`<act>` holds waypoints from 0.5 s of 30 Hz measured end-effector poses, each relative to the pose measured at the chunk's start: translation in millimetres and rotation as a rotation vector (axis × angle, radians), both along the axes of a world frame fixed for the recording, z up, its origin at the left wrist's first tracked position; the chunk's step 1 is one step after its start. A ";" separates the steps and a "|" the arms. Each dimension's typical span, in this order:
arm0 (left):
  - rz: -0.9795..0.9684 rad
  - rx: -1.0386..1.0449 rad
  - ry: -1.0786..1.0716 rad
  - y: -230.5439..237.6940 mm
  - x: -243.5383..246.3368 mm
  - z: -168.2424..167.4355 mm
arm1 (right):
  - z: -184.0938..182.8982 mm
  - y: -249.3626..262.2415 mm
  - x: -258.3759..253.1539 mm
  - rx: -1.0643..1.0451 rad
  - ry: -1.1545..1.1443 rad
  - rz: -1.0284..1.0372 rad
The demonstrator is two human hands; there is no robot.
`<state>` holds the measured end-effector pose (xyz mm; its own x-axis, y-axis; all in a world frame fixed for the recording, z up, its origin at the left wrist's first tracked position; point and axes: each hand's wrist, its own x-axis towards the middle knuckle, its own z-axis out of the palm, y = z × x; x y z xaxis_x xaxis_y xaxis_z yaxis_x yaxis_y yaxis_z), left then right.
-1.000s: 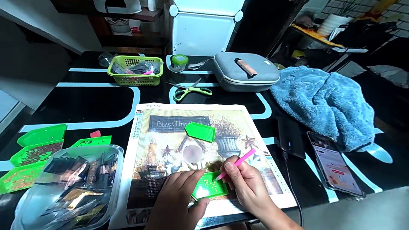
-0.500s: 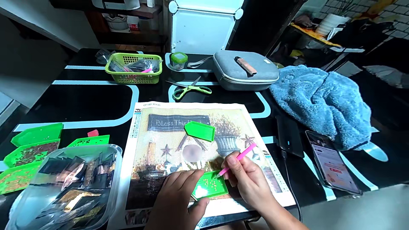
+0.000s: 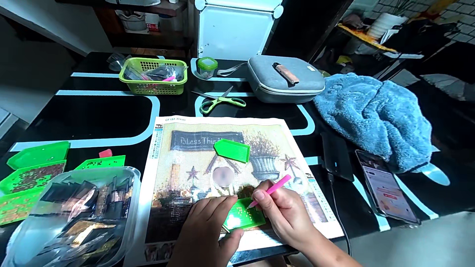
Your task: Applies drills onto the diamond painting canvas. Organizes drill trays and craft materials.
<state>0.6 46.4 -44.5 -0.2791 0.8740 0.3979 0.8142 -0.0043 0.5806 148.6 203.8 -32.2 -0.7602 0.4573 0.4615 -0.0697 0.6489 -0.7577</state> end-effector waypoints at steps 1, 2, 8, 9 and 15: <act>0.000 0.005 -0.003 0.3 0.0 -0.4 | -0.6 0.2 -0.2 0.015 -0.007 -0.002; 0.002 0.007 -0.005 0.4 0.1 -0.4 | -1.1 0.3 -0.2 0.032 -0.014 -0.004; 0.006 -0.004 0.000 1.1 0.6 2.2 | -0.2 3.0 0.8 -0.086 0.022 -0.032; 0.004 -0.012 -0.003 0.8 0.4 2.6 | 1.2 4.5 0.7 -0.152 0.032 -0.066; -0.011 -0.020 -0.020 -0.2 0.0 3.3 | 9.8 24.7 -3.4 -0.326 0.055 -0.287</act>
<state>0.6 46.2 -41.2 -0.2771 0.8846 0.3752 0.8026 -0.0016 0.5965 145.2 228.4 -22.4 -0.5593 0.7749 0.2945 0.0323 0.3754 -0.9263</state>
